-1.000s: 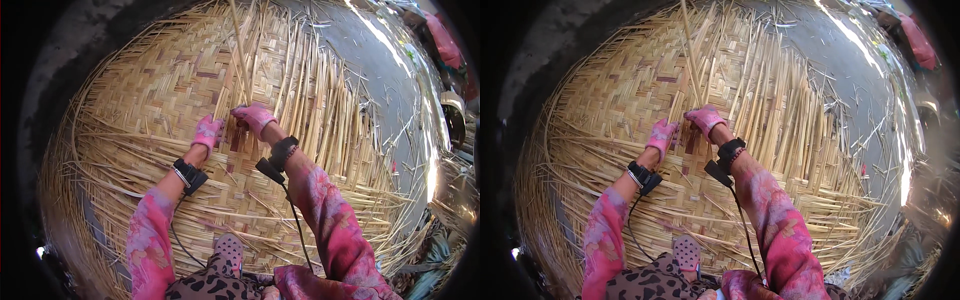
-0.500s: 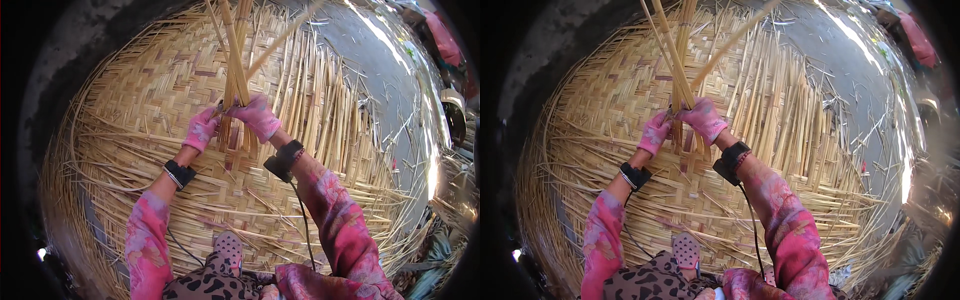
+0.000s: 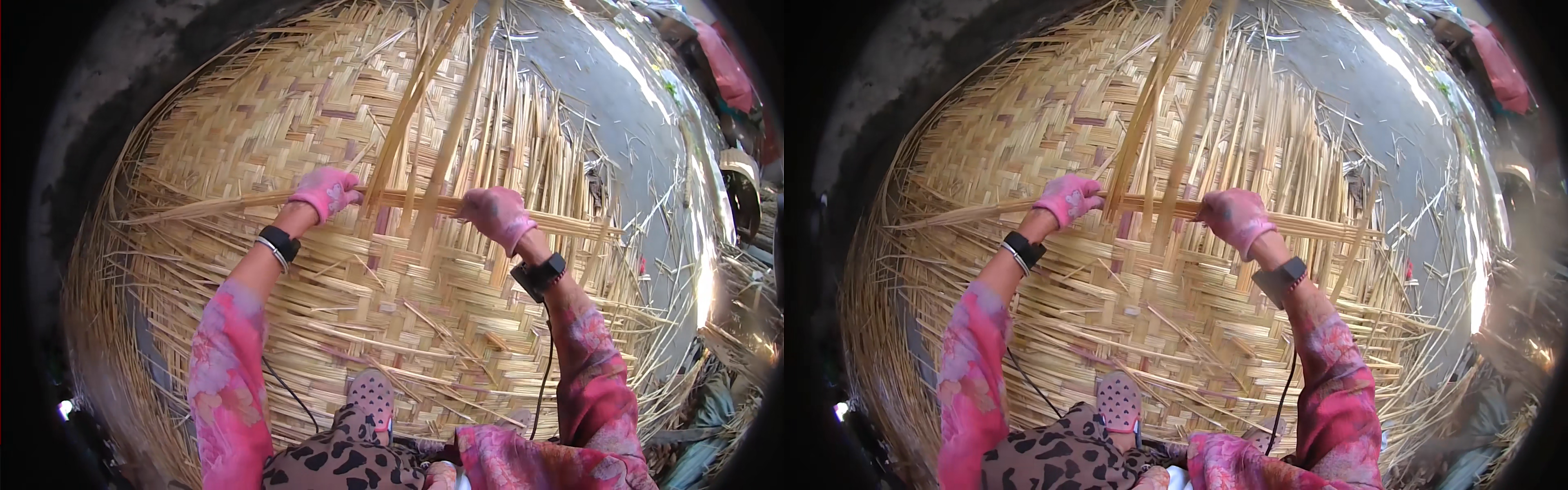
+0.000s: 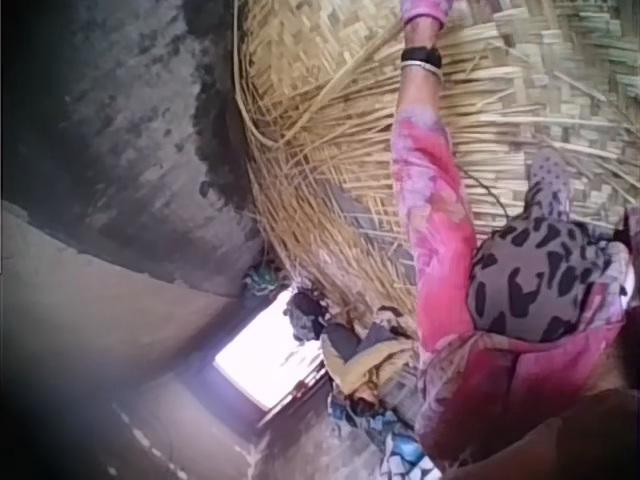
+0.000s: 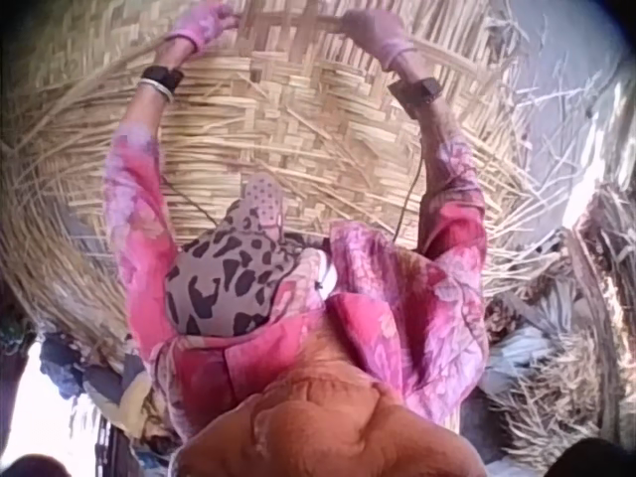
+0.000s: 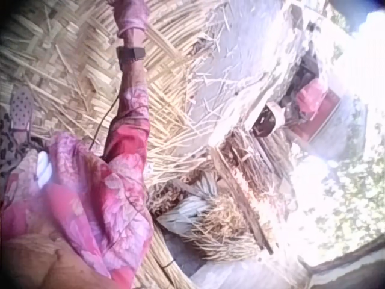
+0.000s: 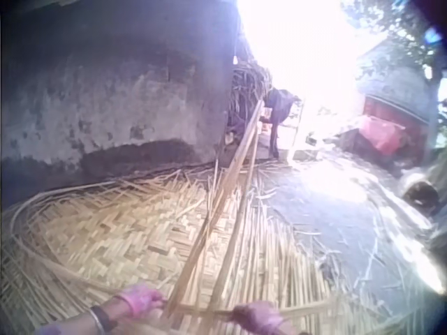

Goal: Weaving a mat using thin bamboo or straw strips on the floor.

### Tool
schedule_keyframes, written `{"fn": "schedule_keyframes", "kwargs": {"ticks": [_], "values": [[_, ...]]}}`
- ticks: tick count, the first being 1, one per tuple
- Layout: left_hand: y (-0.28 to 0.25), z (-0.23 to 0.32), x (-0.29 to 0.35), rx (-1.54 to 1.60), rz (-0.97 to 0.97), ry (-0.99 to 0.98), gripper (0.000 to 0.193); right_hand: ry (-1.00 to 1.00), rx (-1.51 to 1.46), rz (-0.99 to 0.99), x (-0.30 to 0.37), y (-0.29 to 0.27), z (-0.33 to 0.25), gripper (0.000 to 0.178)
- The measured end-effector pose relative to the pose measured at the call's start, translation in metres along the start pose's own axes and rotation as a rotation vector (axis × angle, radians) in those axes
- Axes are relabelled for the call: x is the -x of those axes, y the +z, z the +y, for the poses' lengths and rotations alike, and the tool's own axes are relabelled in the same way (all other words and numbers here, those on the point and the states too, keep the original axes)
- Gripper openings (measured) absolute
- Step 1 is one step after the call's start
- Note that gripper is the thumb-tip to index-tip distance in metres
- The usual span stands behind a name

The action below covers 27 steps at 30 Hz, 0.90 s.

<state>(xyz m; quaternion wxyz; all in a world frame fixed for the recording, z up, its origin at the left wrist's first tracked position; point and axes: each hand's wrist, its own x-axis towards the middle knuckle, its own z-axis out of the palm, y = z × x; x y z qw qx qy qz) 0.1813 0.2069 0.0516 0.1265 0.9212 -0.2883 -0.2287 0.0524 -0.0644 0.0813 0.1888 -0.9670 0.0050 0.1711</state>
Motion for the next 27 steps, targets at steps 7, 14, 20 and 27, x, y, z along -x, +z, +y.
{"fn": "schedule_keyframes", "kwargs": {"ticks": [7, 14, 20, 27], "values": [[0.035, -0.05, -0.009, 0.055, -0.021, -0.018, 0.029, -0.251, 0.534, 0.201, -0.024, -0.009, -0.043, 0.016], [0.036, -0.047, 0.002, 0.047, -0.167, 0.029, 0.036, -0.284, 0.143, 0.217, 0.013, 0.061, 0.009, 0.012], [0.023, -0.025, 0.003, -0.072, -0.165, 0.082, 0.035, -0.022, -0.056, 0.554, 0.039, 0.079, 0.006, 0.018], [0.037, -0.045, 0.014, 0.112, 0.04, 0.167, 0.024, 0.011, -0.142, 0.603, 0.029, 0.1, 0.02, 0.018]]}}
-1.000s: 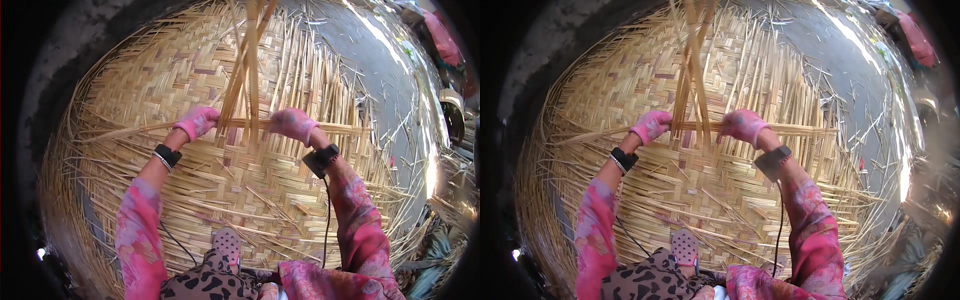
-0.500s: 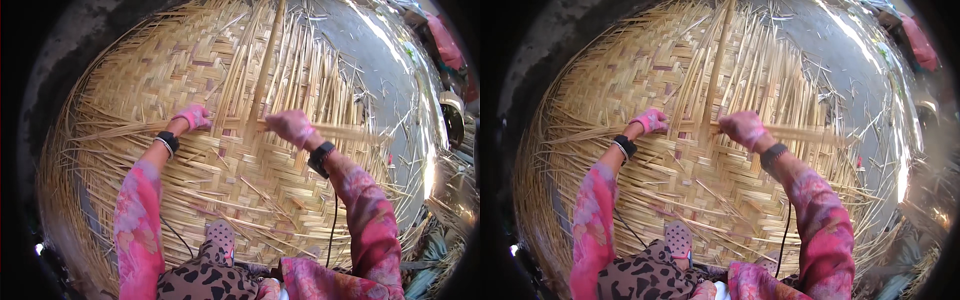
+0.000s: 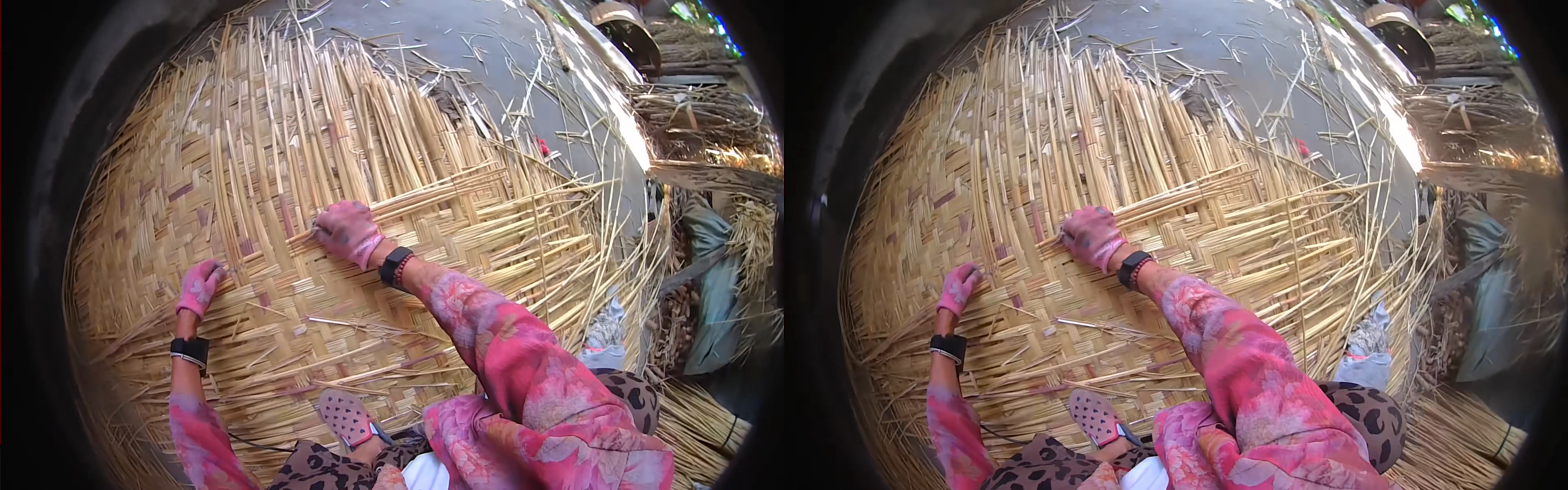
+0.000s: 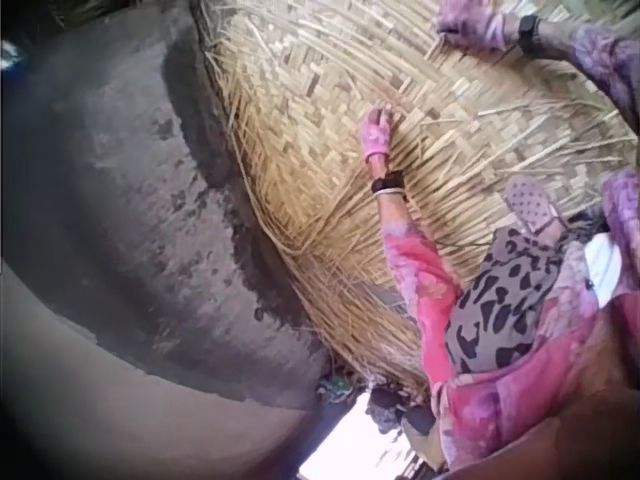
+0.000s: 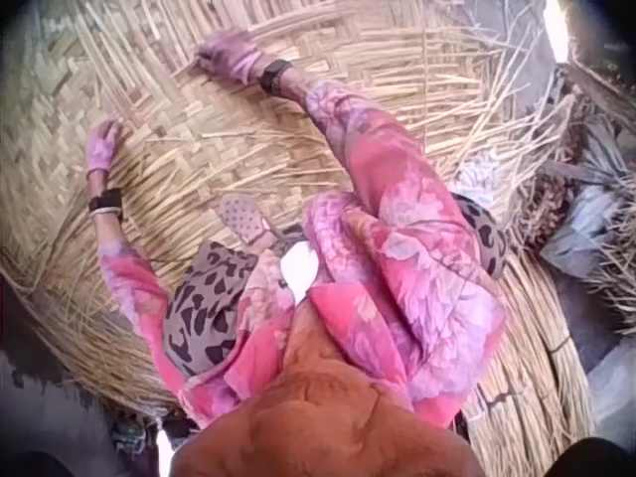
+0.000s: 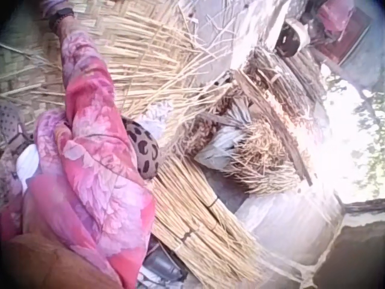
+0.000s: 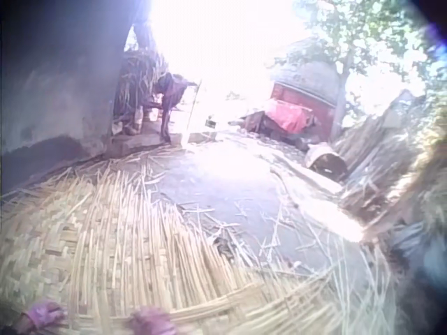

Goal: Weaving a mat using thin bamboo or straw strips on the floor.

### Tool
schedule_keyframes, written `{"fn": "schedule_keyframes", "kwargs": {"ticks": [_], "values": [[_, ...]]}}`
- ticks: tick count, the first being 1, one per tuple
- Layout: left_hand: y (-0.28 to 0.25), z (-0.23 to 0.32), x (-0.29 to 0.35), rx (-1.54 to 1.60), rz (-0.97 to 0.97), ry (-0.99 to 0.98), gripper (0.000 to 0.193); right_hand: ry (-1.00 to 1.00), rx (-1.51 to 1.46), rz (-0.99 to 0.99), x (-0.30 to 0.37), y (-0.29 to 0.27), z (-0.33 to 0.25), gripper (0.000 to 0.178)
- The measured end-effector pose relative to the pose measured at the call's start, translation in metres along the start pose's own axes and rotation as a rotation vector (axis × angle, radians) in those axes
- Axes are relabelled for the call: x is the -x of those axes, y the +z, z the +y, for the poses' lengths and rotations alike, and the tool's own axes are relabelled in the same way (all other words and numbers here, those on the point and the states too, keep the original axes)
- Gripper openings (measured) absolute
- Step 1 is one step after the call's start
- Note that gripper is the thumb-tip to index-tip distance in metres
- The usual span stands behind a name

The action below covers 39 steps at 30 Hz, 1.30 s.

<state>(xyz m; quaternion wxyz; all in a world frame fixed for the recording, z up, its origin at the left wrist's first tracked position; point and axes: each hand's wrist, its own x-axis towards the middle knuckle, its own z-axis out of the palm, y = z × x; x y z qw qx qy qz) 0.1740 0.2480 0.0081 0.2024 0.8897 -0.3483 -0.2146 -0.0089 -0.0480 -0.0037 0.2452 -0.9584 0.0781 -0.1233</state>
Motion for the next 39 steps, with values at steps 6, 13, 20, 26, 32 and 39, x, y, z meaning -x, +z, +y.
{"fn": "schedule_keyframes", "kwargs": {"ticks": [6, 13, 20, 26, 32, 39], "values": [[0.003, 0.006, 0.006, -0.112, 0.013, -0.049, 0.022, 0.002, 0.001, 0.006, 0.003, -0.008, -0.008, 0.017], [0.003, 0.007, 0.005, -0.05, 0.043, 0.011, 0.019, -0.009, 0.027, 0.039, 0.013, -0.03, 0.031, 0.016], [-0.008, 0.002, 0.016, 0.027, 0.035, -0.098, 0.019, 0.08, 0.038, -0.044, 0.011, -0.036, 0.042, 0.017], [0.008, 0.025, 0.007, -0.35, 0.09, -0.113, 0.018, 0.063, 0.054, -0.086, 0.033, -0.044, 0.041, 0.018], [0.042, 0.062, 0.024, -0.3, 0.467, 0.165, 0.039, 0.026, 0.098, -0.074, 0.021, -0.045, 0.046, 0.012], [0.089, 0.072, 0.034, -0.45, 0.207, 0.147, 0.063, -0.026, 0.153, -0.067, 0.009, -0.054, 0.041, 0.016]]}}
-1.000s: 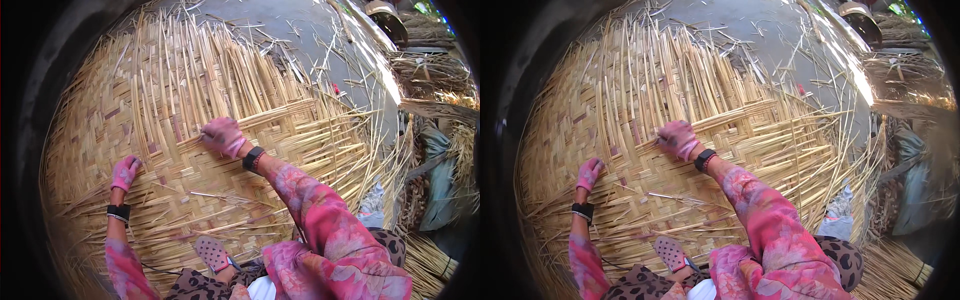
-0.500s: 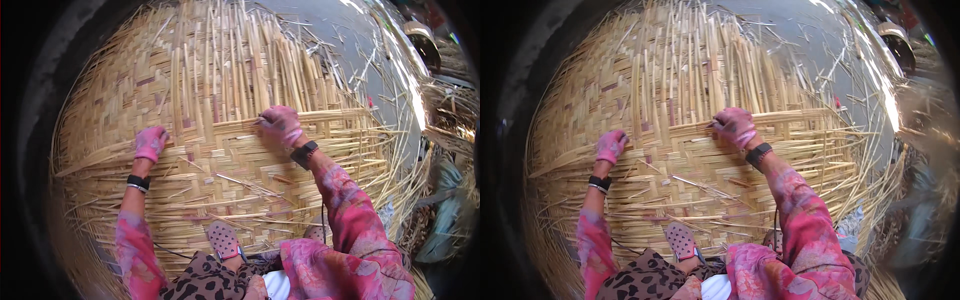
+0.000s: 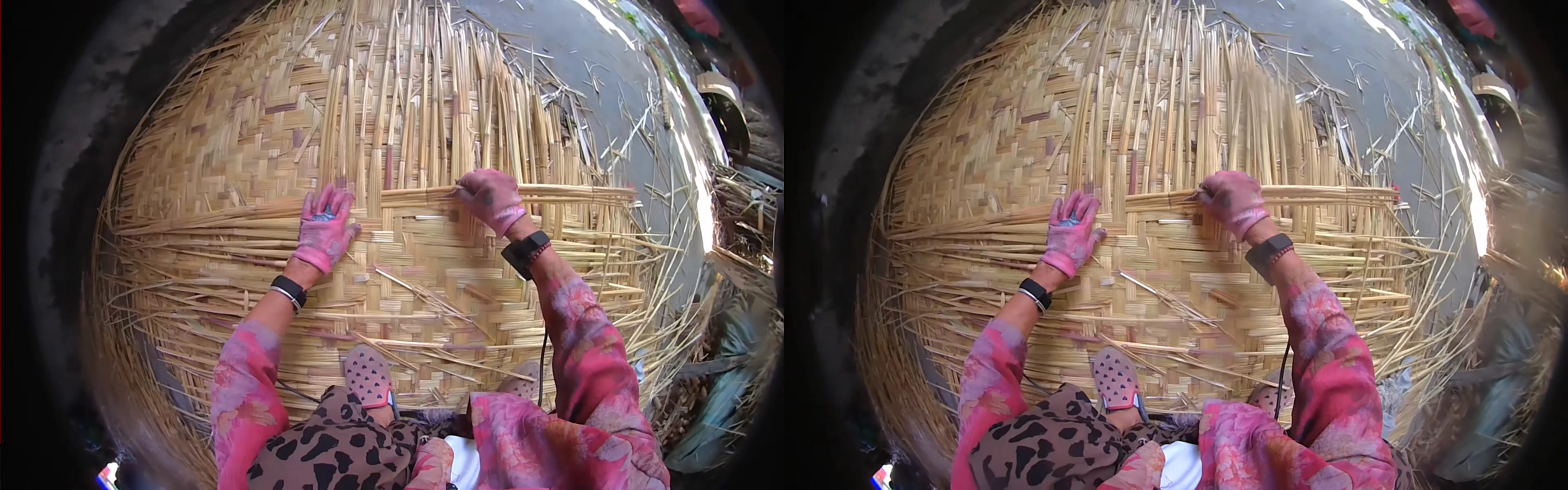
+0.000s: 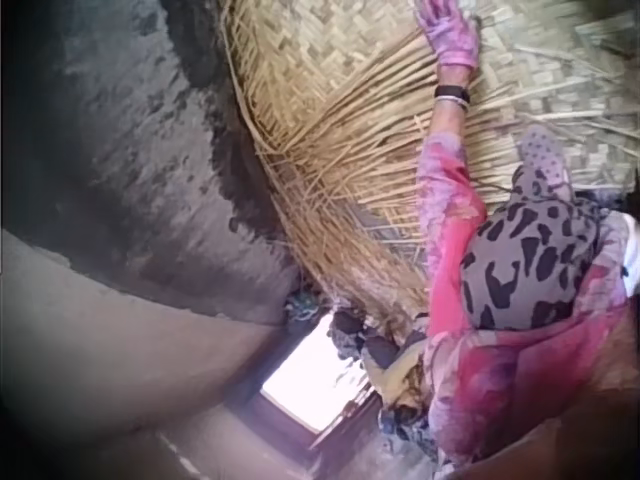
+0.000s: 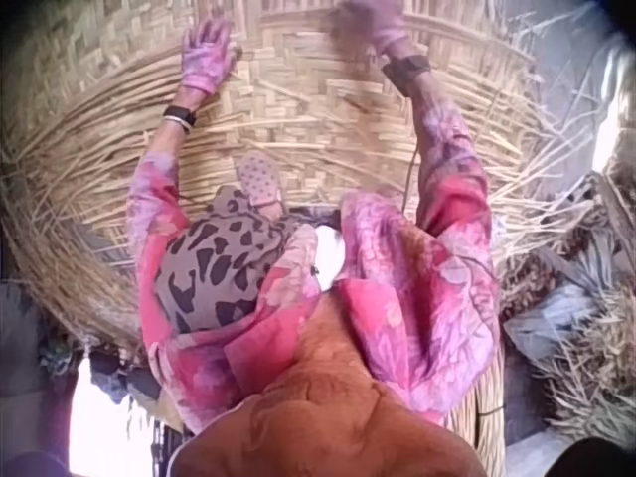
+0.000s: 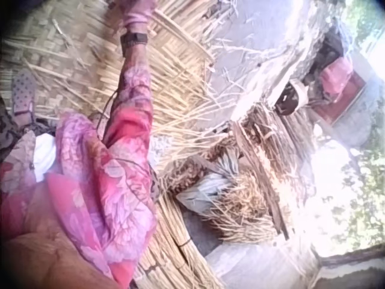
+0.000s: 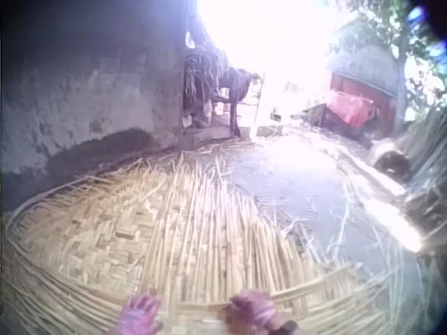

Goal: Weaving a mat using thin bamboo or straw strips on the floor.

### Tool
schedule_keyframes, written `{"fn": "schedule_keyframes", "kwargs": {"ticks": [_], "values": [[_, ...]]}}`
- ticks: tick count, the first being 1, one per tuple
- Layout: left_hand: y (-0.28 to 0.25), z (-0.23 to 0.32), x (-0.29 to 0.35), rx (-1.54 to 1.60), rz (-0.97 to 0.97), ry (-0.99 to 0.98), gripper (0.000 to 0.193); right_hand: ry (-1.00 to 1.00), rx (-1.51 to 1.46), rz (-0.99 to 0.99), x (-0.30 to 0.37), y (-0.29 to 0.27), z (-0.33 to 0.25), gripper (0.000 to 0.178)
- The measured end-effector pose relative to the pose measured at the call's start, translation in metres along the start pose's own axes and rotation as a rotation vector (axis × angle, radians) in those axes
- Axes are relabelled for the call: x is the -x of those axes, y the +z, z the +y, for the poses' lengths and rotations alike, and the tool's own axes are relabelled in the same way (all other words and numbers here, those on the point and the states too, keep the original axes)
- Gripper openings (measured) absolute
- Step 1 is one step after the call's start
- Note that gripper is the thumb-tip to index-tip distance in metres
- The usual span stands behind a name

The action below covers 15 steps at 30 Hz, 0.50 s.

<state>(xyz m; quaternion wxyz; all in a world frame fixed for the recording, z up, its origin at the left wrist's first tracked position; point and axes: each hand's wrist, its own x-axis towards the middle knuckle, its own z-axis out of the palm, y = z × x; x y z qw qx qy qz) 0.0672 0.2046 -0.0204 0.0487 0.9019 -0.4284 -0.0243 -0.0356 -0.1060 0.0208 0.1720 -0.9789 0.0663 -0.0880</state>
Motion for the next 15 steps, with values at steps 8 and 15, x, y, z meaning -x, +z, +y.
{"fn": "schedule_keyframes", "kwargs": {"ticks": [8, 15], "values": [[-0.019, 0.021, -0.016, 0.14, 0.105, 0.141, 0.066, 0.098, 0.053, -0.103, 0.025, -0.025, 0.02, 0.027], [-0.04, 0.081, -0.09, 0.342, -0.184, 0.101, 0.053, -0.125, 0.129, 0.056, 0.022, -0.045, 0.001, 0.013]]}}
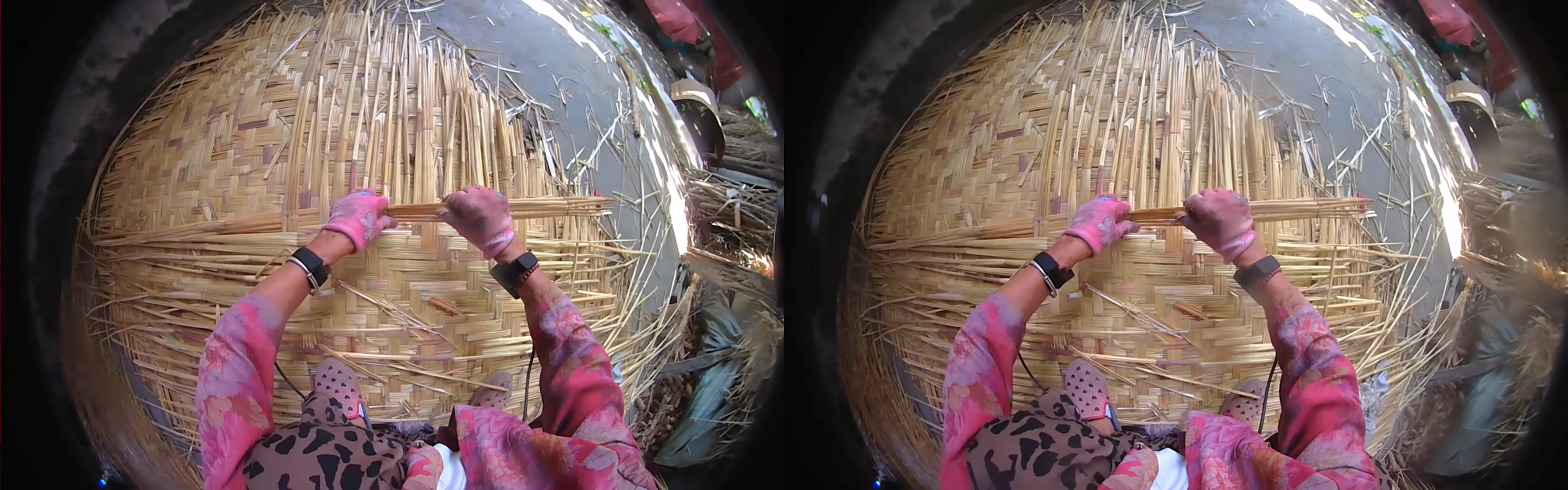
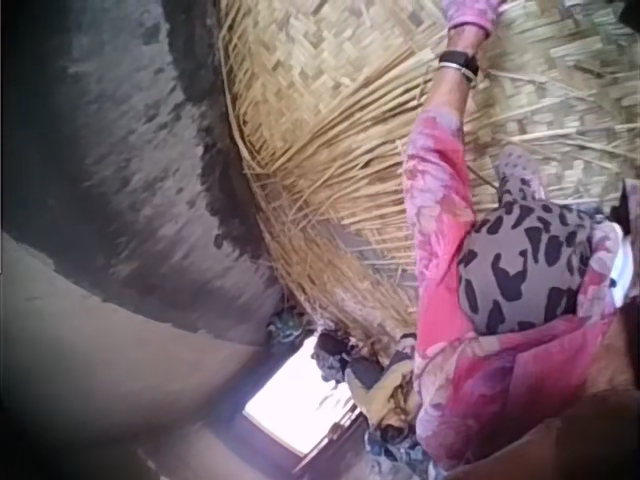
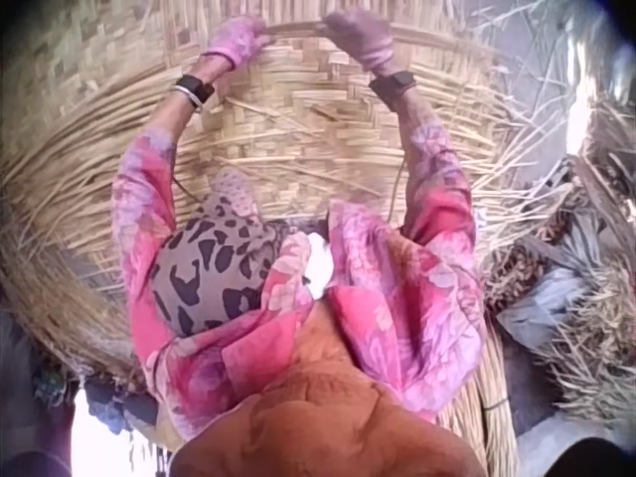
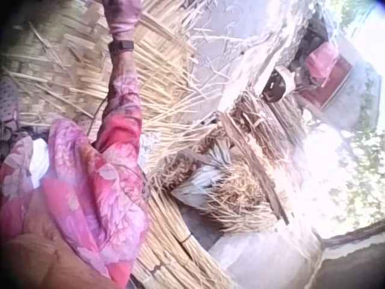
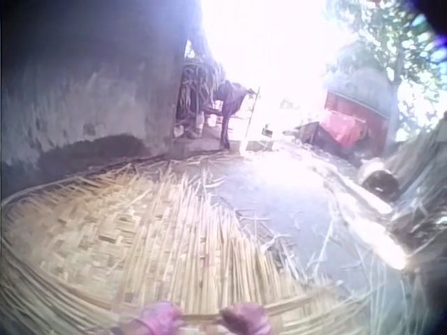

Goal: Weaving a mat using thin bamboo or straw strips on the floor.

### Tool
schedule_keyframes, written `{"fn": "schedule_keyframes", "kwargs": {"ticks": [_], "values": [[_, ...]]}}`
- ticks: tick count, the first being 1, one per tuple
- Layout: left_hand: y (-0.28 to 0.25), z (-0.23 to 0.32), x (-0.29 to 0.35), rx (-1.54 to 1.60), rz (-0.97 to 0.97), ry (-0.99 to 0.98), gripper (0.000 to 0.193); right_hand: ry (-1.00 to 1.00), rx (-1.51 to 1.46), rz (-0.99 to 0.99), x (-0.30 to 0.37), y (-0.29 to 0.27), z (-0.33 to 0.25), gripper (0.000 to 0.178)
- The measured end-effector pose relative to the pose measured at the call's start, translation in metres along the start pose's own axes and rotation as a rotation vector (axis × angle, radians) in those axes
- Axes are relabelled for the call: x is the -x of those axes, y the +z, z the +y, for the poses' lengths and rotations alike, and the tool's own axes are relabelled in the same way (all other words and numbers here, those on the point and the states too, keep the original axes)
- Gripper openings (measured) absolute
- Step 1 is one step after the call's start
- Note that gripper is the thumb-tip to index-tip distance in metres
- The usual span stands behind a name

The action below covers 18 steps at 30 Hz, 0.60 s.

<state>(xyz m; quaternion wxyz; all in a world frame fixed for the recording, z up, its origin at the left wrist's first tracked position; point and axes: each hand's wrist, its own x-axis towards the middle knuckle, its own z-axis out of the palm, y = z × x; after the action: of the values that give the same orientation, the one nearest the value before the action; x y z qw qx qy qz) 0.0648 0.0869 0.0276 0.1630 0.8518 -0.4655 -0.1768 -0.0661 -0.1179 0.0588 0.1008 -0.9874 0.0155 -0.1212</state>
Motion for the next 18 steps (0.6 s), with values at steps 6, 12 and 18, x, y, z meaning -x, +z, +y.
{"fn": "schedule_keyframes", "kwargs": {"ticks": [6, 12, 18], "values": [[0.015, 0.003, -0.006, 0.15, 0.169, -0.172, 0.028, -0.026, -0.054, 0.105, -0.008, 0.004, -0.009, 0.008], [0.018, 0.005, 0.002, 0.212, 0.326, -0.233, 0.03, 0.72, -0.466, -0.152, -0.029, 0.055, 0.006, 0.029], [0.014, 0.002, 0.01, 0.419, 0.545, -0.245, 0.03, 0.8, -0.34, -0.117, -0.029, 0.082, 0.011, 0.032]]}}
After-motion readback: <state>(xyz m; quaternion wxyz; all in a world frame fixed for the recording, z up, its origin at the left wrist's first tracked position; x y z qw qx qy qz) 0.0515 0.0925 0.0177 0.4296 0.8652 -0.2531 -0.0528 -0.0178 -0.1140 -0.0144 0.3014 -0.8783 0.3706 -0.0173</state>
